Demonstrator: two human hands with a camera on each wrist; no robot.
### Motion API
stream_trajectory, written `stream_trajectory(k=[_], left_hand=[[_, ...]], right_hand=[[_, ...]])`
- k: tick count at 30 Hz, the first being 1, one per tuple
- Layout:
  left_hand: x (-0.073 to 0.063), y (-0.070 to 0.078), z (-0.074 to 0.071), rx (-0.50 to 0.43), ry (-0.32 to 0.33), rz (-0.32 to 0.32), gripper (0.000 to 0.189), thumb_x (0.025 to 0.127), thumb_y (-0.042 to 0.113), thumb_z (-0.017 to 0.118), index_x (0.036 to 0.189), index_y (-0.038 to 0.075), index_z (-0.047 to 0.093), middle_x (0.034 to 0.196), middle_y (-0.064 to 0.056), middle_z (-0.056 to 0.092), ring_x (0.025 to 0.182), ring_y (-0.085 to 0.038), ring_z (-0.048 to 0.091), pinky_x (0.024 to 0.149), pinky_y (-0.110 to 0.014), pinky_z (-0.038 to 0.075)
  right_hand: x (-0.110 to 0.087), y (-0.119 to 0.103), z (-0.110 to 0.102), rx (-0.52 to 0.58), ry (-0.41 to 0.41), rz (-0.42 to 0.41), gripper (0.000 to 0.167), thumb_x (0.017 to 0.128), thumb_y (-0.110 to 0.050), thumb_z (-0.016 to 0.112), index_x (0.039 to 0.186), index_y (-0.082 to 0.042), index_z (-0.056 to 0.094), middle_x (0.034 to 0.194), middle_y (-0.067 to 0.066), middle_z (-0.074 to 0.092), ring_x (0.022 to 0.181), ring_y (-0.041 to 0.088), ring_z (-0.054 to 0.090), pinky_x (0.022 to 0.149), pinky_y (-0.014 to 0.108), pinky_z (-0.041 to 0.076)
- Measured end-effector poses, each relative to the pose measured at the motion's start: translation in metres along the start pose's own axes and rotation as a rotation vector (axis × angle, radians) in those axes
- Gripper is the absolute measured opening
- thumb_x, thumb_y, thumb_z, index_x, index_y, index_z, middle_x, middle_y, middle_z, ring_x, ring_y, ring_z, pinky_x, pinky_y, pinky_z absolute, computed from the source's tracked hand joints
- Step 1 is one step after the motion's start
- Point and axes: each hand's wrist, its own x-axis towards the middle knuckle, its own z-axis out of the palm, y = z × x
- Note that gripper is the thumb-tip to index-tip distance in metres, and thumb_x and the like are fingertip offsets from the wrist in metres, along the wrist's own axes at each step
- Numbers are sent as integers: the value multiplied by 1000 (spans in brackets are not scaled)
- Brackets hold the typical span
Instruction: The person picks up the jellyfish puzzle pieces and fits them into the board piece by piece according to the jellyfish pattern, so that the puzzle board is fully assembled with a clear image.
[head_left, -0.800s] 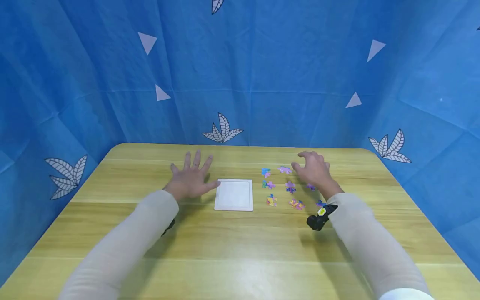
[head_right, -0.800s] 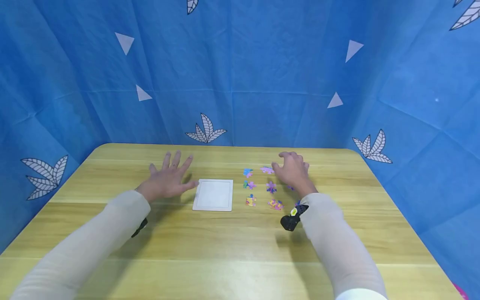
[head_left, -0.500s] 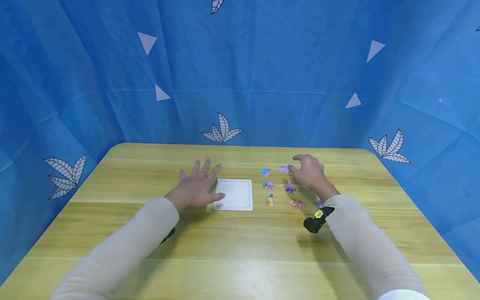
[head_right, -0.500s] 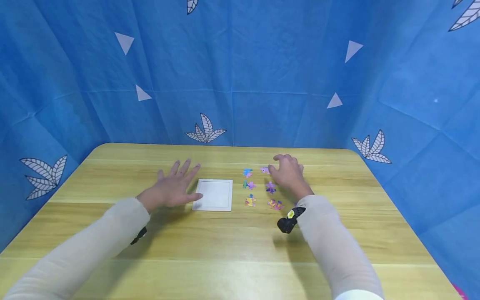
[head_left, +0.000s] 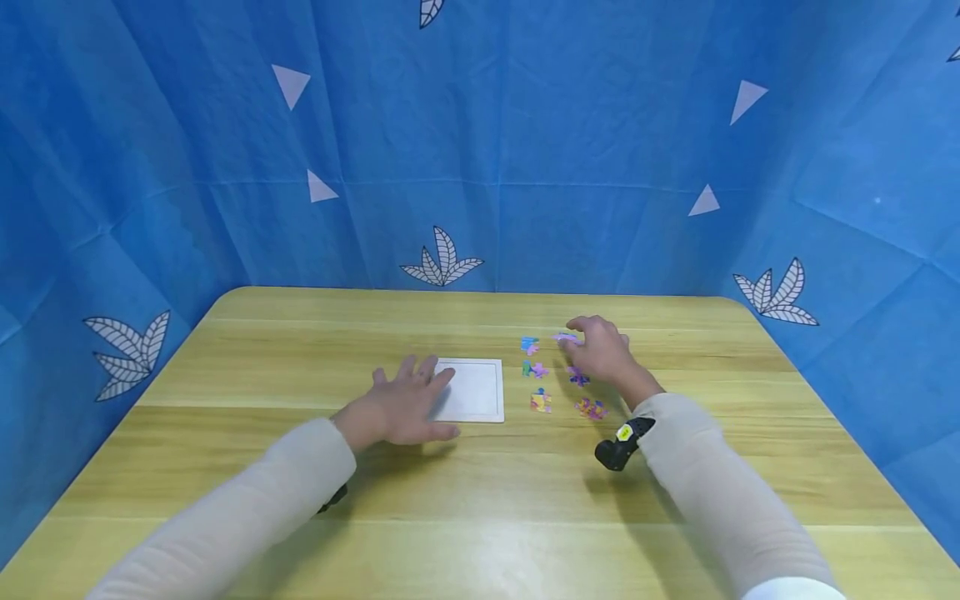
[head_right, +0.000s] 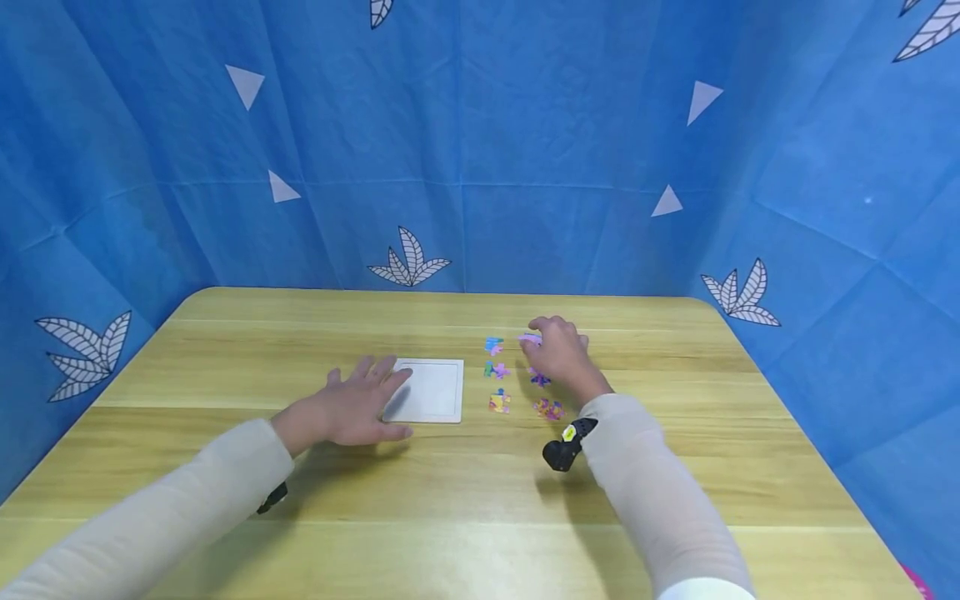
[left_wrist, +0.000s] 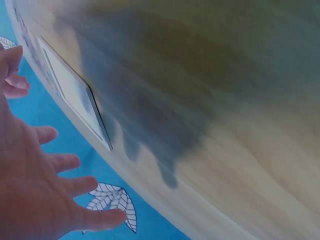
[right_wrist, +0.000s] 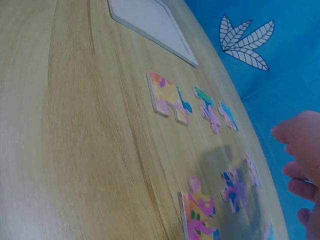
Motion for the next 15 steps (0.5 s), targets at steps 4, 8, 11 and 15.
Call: stream_trajectory(k=[4,8,11,15], left_hand=[[-5,5,5,-23,-53,20,94,80,71,51,152,22,17,158,-13,10,142,-44,9,99,-74,15],[-10,11,8,-36,-122,22,101,74,75,55,152,24,15,159,-11,8,142,-43,9,100,-74,13],[-14,14,10,-33,-155,20,107,70,77,58,153,25,14,159,-10,7,143,-42,8,101,-74,11],[-16,17,11,-2,-175,31,111,66,78,61,153,25,14,159,-11,8,143,-42,9,100,-74,14]], right_hand=[[0,-5,4,9,-5,-6,43,93,-26,56,130,-4,54,129,21,51,120,41,46,88,58,31],[1,-9,8,14,-27,-10,42,93,-25,58,130,-4,54,127,20,51,118,40,46,89,58,31],[2,-10,11,11,-28,-30,42,93,-24,59,129,-3,55,125,20,52,117,40,46,90,59,31],[5,-11,17,-8,-28,-47,42,92,-26,60,128,-3,56,123,21,53,115,41,47,90,60,32]])
